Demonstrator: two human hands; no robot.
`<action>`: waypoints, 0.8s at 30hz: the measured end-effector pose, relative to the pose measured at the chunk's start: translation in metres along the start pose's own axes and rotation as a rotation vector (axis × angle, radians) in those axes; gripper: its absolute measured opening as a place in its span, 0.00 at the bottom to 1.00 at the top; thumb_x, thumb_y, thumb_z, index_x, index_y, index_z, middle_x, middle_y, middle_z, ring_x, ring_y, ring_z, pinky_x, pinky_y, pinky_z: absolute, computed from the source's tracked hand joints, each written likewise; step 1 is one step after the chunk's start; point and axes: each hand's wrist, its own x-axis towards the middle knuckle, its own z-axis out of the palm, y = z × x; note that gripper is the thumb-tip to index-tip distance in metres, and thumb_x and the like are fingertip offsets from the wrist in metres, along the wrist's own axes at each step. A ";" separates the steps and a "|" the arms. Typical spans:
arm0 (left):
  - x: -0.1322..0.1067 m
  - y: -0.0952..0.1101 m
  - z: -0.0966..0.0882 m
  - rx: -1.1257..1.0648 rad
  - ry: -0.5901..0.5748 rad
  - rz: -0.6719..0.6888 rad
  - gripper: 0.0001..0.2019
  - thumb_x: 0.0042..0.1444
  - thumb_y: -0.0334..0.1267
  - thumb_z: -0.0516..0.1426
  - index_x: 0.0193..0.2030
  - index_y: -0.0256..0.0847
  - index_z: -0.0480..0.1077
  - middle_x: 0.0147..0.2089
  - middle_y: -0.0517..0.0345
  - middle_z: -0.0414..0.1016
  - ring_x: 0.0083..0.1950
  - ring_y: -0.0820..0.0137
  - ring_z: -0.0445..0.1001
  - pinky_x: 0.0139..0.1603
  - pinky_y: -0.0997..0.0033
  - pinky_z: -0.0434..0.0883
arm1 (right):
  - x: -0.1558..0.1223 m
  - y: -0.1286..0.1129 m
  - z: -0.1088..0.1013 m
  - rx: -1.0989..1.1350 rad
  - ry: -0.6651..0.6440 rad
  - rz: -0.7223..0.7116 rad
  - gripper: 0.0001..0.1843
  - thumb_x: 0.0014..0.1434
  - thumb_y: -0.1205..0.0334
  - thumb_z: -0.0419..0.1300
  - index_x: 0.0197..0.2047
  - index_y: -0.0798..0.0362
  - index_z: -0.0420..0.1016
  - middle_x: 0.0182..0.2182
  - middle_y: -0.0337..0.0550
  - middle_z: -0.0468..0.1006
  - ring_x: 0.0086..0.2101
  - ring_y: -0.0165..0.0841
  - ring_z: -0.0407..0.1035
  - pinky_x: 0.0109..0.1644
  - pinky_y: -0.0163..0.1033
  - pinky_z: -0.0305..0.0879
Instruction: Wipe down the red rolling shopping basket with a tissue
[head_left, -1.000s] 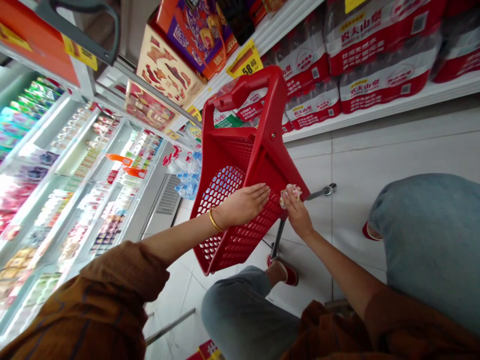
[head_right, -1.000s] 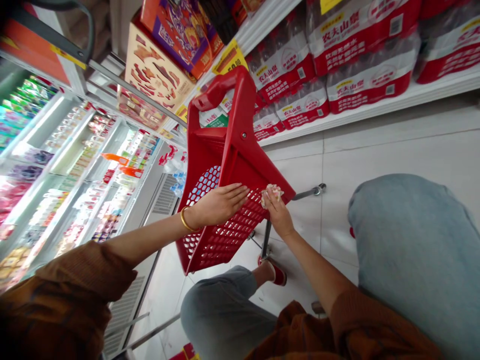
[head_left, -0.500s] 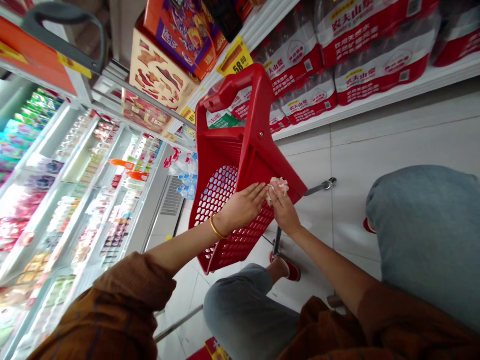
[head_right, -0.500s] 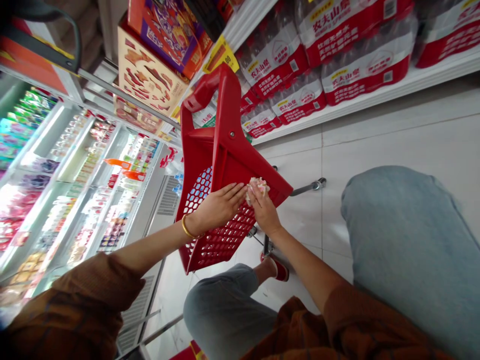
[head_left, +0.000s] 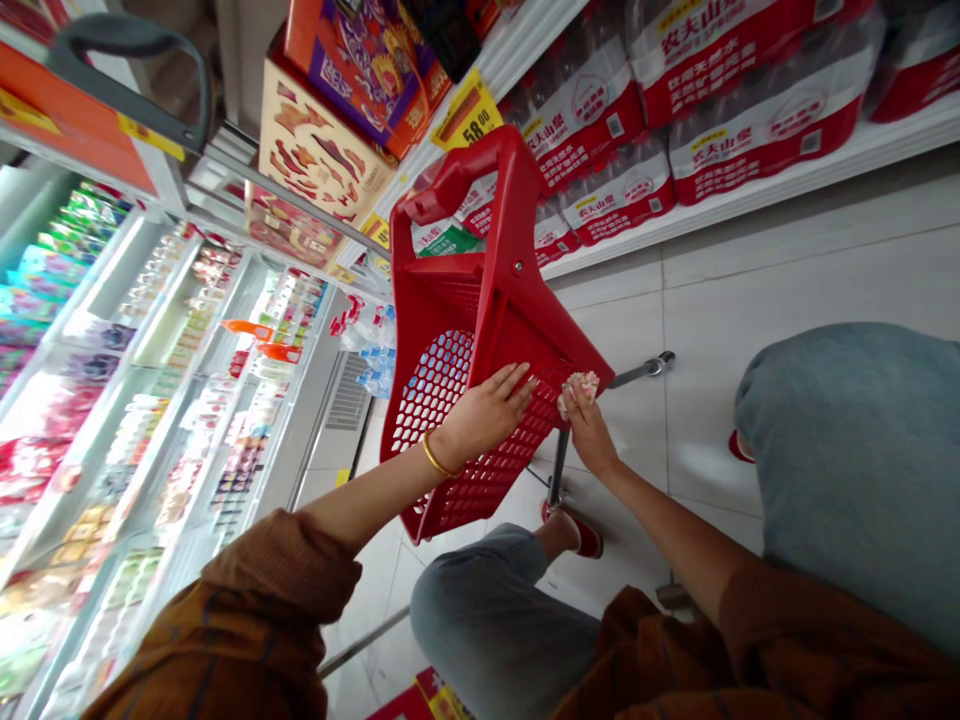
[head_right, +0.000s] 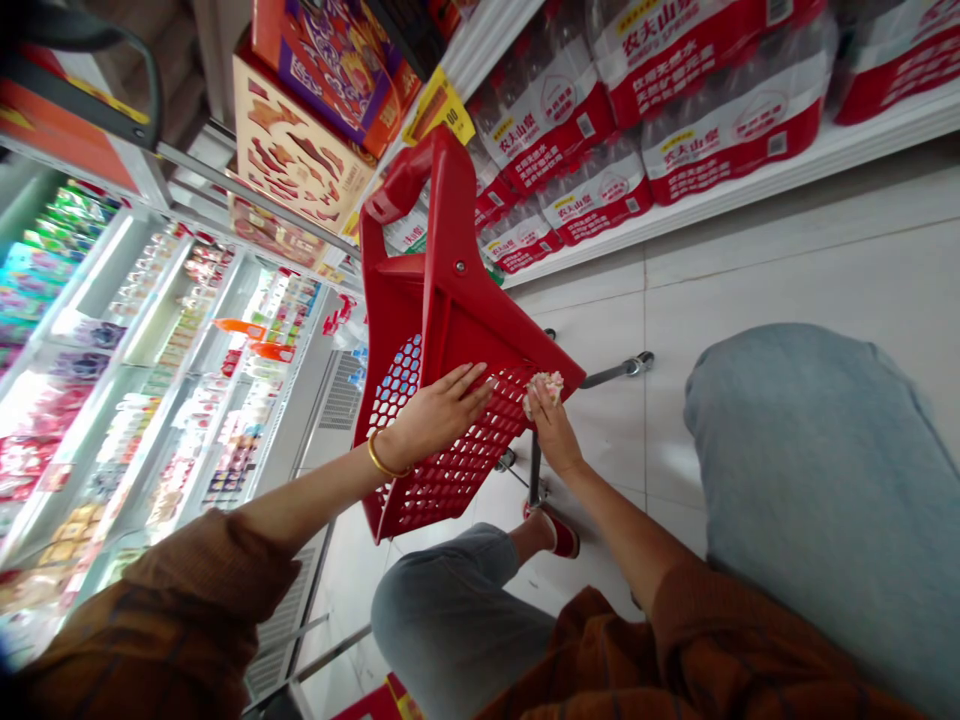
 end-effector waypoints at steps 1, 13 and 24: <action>0.000 0.000 0.000 0.002 -0.004 0.002 0.18 0.63 0.32 0.48 0.57 0.34 0.69 0.62 0.51 0.69 0.68 0.59 0.58 0.69 0.58 0.58 | -0.001 -0.001 0.000 0.004 0.010 0.005 0.35 0.64 0.79 0.38 0.71 0.46 0.38 0.69 0.48 0.46 0.68 0.36 0.40 0.69 0.54 0.50; 0.000 0.005 0.003 0.036 0.025 -0.003 0.19 0.63 0.32 0.49 0.57 0.25 0.69 0.58 0.43 0.71 0.68 0.56 0.58 0.70 0.59 0.57 | 0.054 -0.055 -0.005 0.048 -0.020 -0.080 0.34 0.67 0.73 0.43 0.71 0.44 0.35 0.67 0.45 0.53 0.66 0.38 0.48 0.68 0.50 0.54; -0.003 0.004 0.002 -0.002 -0.008 -0.004 0.19 0.63 0.30 0.48 0.58 0.31 0.68 0.62 0.48 0.68 0.68 0.59 0.59 0.69 0.58 0.58 | 0.029 -0.023 0.001 -0.015 -0.059 -0.091 0.32 0.65 0.75 0.43 0.70 0.47 0.44 0.68 0.44 0.52 0.67 0.38 0.43 0.68 0.54 0.54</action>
